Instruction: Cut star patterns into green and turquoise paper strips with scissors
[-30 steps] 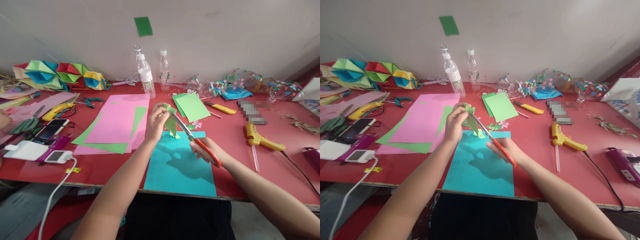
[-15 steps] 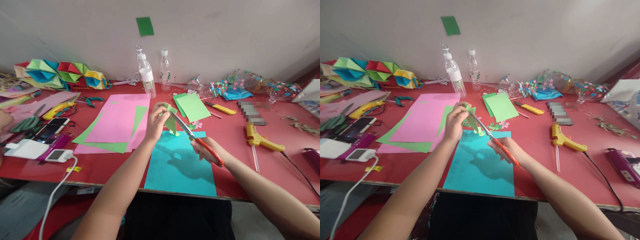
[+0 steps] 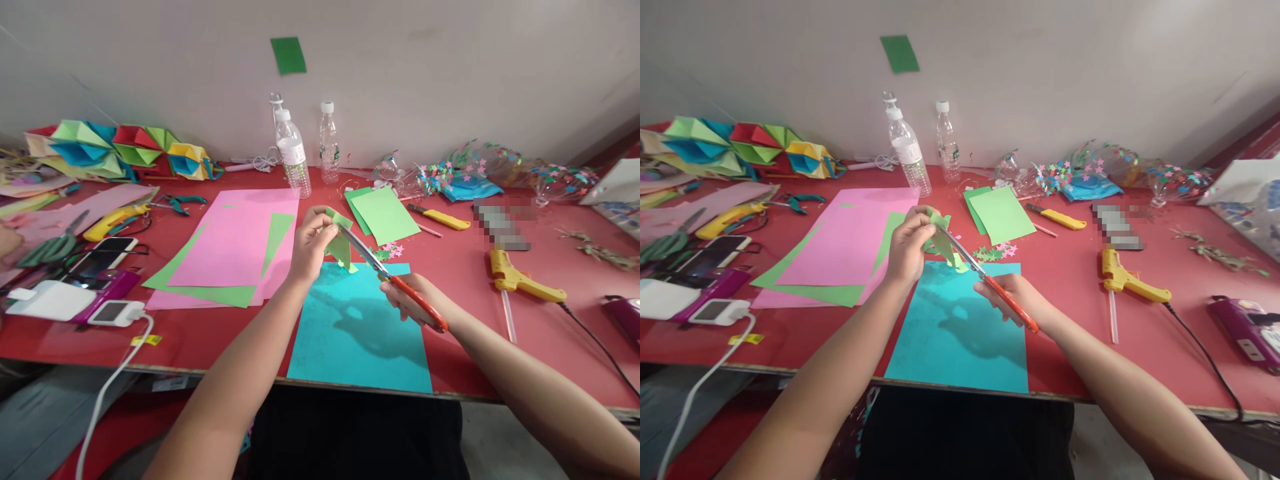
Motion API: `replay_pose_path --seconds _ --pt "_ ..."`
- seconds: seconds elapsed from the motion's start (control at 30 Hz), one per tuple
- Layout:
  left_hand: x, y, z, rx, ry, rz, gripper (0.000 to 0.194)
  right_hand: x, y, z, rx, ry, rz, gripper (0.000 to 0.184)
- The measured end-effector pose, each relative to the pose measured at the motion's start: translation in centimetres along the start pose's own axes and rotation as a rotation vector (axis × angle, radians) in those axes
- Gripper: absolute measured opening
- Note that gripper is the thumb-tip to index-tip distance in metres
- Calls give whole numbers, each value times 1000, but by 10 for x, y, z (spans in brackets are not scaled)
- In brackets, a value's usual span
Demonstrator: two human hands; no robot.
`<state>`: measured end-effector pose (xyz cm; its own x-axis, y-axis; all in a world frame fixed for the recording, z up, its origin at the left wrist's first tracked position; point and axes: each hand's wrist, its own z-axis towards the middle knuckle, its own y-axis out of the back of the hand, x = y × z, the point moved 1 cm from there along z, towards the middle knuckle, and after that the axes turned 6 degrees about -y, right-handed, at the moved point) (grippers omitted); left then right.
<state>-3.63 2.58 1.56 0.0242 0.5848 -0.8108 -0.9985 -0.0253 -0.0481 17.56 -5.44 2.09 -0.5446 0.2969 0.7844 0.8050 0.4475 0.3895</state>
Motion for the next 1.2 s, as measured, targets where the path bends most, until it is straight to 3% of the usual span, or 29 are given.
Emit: replay_pose_path --seconds 0.83,1.2 --pt "3 -1 -2 9 6 -35 17 0 -3 0 -32 5 -18 57" --pt "-1 -9 -8 15 33 -78 20 -3 -7 -1 41 95 54 49"
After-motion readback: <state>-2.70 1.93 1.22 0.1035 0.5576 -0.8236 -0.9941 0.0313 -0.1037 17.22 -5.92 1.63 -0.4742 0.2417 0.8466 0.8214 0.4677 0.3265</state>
